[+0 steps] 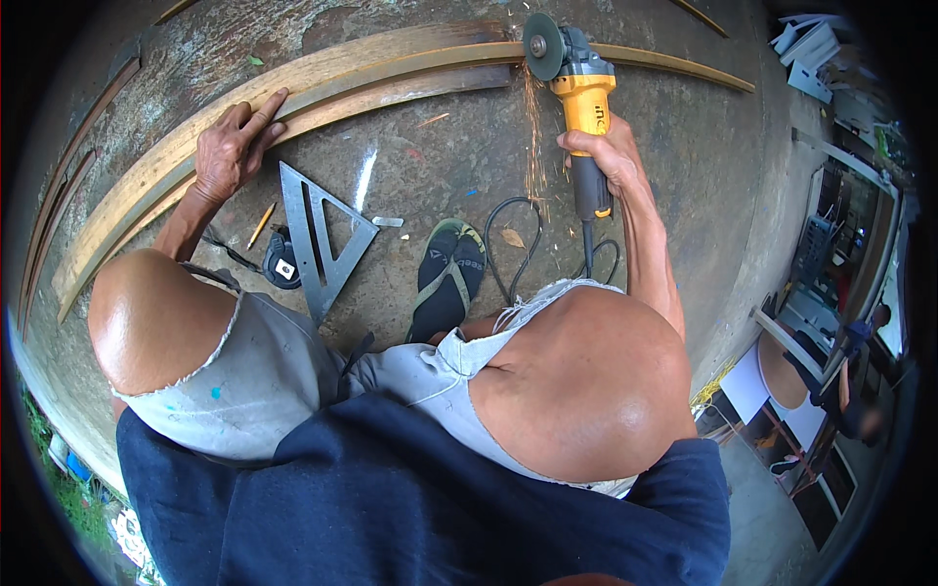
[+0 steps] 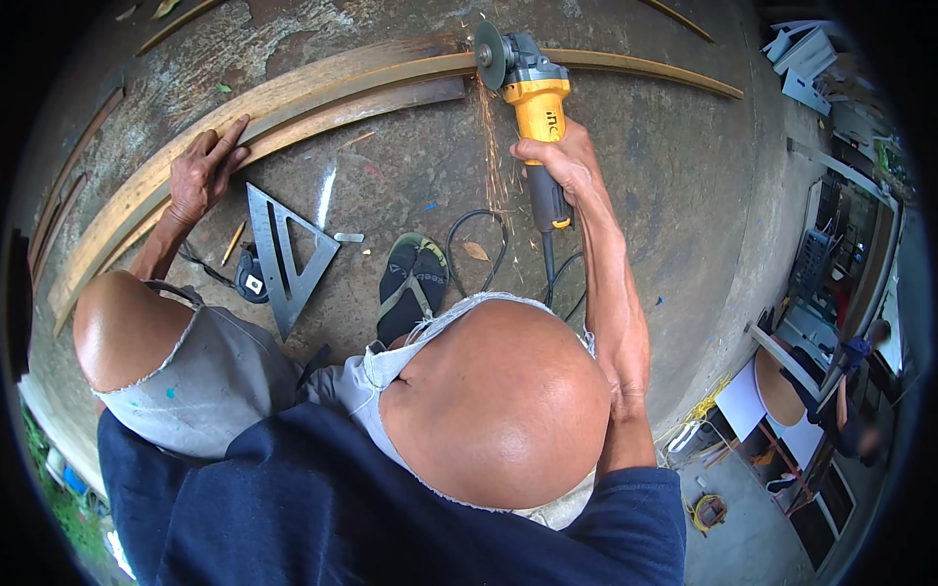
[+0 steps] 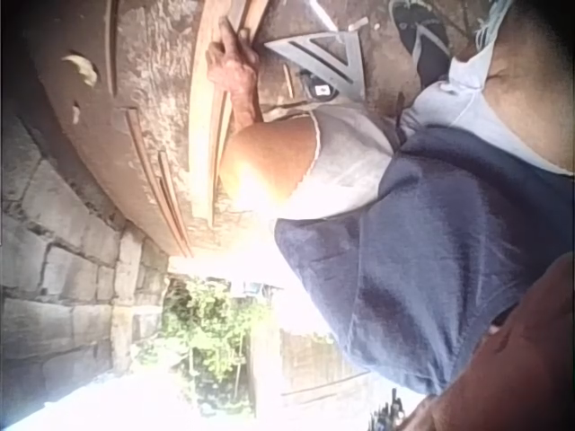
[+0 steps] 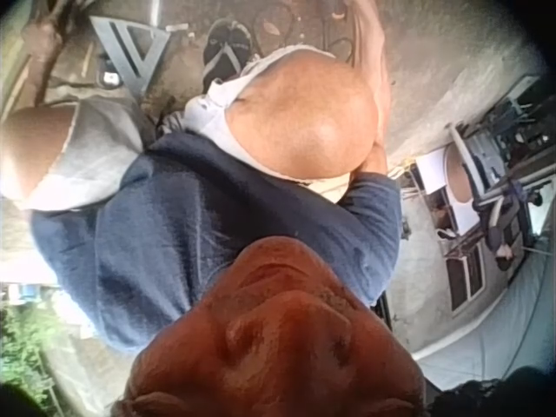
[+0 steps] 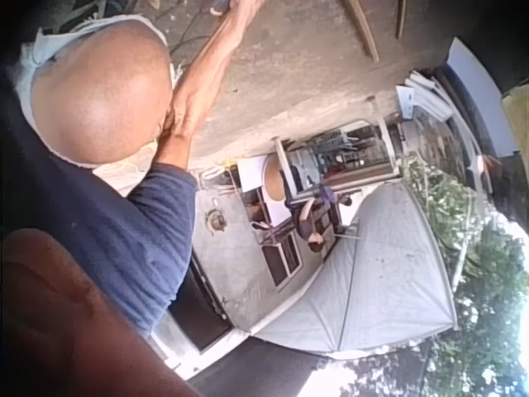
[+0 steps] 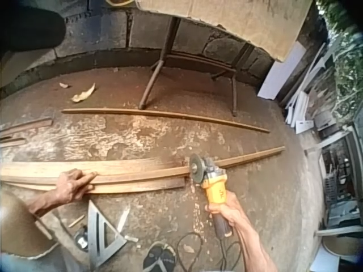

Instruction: Using an angle grinder to cut thin strips of metal while crouched on a concrete floor.

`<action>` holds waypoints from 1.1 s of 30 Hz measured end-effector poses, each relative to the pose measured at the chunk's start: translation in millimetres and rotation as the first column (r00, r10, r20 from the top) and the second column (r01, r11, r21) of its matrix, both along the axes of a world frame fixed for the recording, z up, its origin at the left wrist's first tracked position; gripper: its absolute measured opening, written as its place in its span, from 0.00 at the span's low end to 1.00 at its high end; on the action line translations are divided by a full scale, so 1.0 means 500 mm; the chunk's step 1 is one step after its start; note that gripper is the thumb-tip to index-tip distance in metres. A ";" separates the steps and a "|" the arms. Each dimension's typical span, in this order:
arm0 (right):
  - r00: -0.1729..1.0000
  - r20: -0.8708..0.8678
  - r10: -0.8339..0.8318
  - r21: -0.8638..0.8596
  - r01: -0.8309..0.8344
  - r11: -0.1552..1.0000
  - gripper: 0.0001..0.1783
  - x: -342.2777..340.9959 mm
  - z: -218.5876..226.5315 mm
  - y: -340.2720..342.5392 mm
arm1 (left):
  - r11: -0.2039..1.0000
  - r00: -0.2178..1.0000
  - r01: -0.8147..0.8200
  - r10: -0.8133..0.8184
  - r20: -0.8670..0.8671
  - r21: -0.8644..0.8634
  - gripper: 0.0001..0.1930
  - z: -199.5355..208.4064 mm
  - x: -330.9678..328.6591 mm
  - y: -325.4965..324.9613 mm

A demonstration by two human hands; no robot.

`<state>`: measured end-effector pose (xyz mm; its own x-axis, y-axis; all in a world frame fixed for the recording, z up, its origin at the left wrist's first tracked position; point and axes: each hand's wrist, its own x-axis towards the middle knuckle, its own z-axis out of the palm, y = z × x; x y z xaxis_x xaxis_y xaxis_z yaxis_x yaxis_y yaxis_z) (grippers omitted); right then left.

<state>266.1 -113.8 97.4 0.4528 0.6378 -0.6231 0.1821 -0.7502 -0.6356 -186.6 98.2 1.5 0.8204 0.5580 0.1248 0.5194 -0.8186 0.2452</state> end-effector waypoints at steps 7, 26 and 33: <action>1.000 0.014 0.007 0.005 -0.007 1.000 0.26 0.001 -0.004 -0.004 | 1.000 1.000 -0.003 0.003 -0.017 -0.017 0.28 0.003 0.001 0.002; 0.999 0.004 0.035 -0.014 -0.035 0.999 0.27 0.019 -0.011 -0.002 | 1.000 1.000 -0.002 0.002 -0.002 -0.009 0.28 0.000 0.001 0.003; 1.000 -0.006 0.021 0.003 -0.021 1.000 0.26 0.009 -0.007 -0.004 | 1.000 1.000 -0.004 0.003 -0.011 -0.008 0.27 0.001 0.000 0.003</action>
<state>270.6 -115.6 94.0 0.4353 0.6488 -0.6241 0.1941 -0.7446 -0.6387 -186.8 99.7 2.0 0.8198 0.5617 0.1113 0.5250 -0.8149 0.2454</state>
